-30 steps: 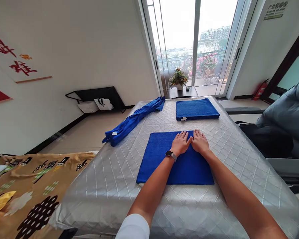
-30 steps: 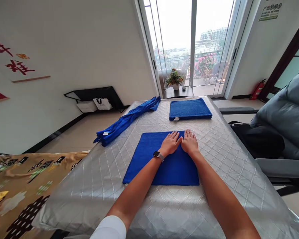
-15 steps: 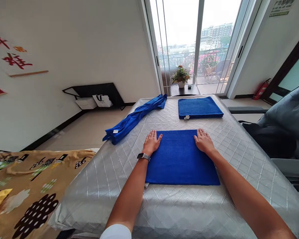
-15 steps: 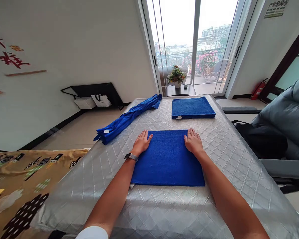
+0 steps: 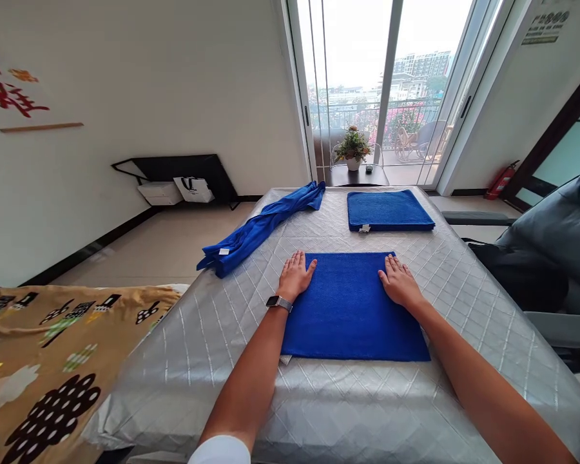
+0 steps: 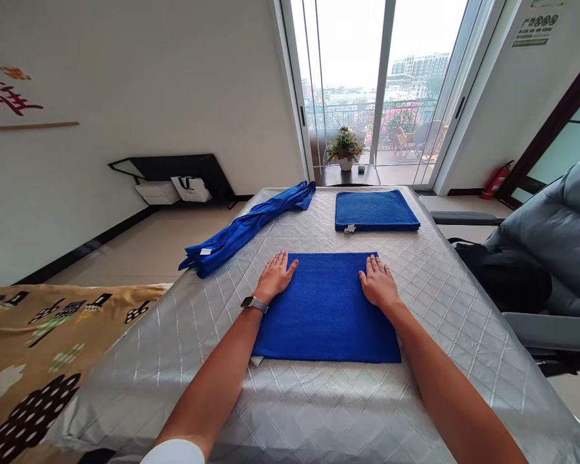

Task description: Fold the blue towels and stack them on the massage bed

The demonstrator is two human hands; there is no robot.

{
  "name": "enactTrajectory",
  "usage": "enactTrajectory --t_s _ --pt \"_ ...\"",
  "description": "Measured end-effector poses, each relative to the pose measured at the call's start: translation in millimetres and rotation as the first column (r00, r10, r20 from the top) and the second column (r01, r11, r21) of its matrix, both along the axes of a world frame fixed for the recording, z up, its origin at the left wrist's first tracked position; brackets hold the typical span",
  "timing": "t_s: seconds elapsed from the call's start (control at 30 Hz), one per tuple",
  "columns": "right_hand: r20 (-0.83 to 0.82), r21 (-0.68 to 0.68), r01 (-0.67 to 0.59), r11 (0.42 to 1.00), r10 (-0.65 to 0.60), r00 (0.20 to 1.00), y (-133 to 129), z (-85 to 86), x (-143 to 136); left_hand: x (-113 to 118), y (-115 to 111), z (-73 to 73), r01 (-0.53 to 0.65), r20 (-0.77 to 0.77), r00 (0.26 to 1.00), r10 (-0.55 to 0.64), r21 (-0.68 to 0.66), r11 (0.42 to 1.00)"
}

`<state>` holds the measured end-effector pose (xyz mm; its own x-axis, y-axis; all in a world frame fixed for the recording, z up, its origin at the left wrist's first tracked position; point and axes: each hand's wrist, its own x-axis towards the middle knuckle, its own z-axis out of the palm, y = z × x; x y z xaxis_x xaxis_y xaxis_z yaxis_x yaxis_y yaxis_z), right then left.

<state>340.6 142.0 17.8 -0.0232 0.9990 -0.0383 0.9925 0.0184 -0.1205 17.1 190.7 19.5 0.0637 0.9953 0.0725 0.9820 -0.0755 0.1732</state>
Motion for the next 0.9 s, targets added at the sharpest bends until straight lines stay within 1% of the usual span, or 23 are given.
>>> enactTrajectory --t_s 0.2,0.4,0.5,0.6,0.67,0.7,0.77,0.8,0.83,0.87,0.9 --pt "-0.019 -0.006 -0.002 1.000 0.002 1.000 1 -0.6 0 0 -2 2.1 -0.009 -0.007 1.000 0.009 0.007 1.000" --pt "-0.037 -0.001 0.006 1.000 -0.006 0.999 3 -2.0 -1 3 -1 -0.7 -0.023 -0.040 0.999 0.024 0.027 0.999" --pt "-0.057 -0.010 0.005 1.000 -0.005 0.998 3 -1.1 -1 5 0 -1.3 -0.044 -0.078 0.996 0.045 0.015 0.999" --pt "-0.076 -0.016 0.002 1.000 -0.003 0.997 2 0.3 -1 4 1 4.5 -0.039 -0.145 0.989 0.035 -0.029 0.999" --pt "-0.081 -0.016 0.001 1.000 -0.002 0.997 2 0.9 -1 6 1 12.1 -0.041 -0.198 0.980 0.028 -0.062 0.997" --pt "-0.082 -0.015 0.001 1.000 -0.002 0.997 2 1.1 -1 9 1 16.2 -0.054 -0.219 0.975 0.040 -0.057 0.997" --pt "-0.085 -0.015 0.002 1.000 -0.003 0.996 2 1.0 -2 26 -3 22.7 -0.058 -0.239 0.969 0.062 0.028 0.998" --pt "-0.087 -0.014 0.002 1.000 -0.004 0.996 3 0.7 -2 40 -6 24.2 -0.025 -0.236 0.971 0.046 0.089 0.996" --pt "-0.089 -0.013 0.003 1.000 -0.004 0.996 3 0.3 -2 58 -11 24.2 0.036 -0.225 0.974 -0.003 0.144 0.989" --pt "-0.089 -0.010 0.003 1.000 -0.004 0.996 3 -0.3 -2 79 -16 22.6 0.124 -0.211 0.974 -0.083 0.187 0.975" --pt "-0.085 -0.003 0.003 1.000 -0.004 0.996 3 -1.0 -2 102 -21 19.6 0.226 -0.188 0.964 -0.189 0.199 0.954"
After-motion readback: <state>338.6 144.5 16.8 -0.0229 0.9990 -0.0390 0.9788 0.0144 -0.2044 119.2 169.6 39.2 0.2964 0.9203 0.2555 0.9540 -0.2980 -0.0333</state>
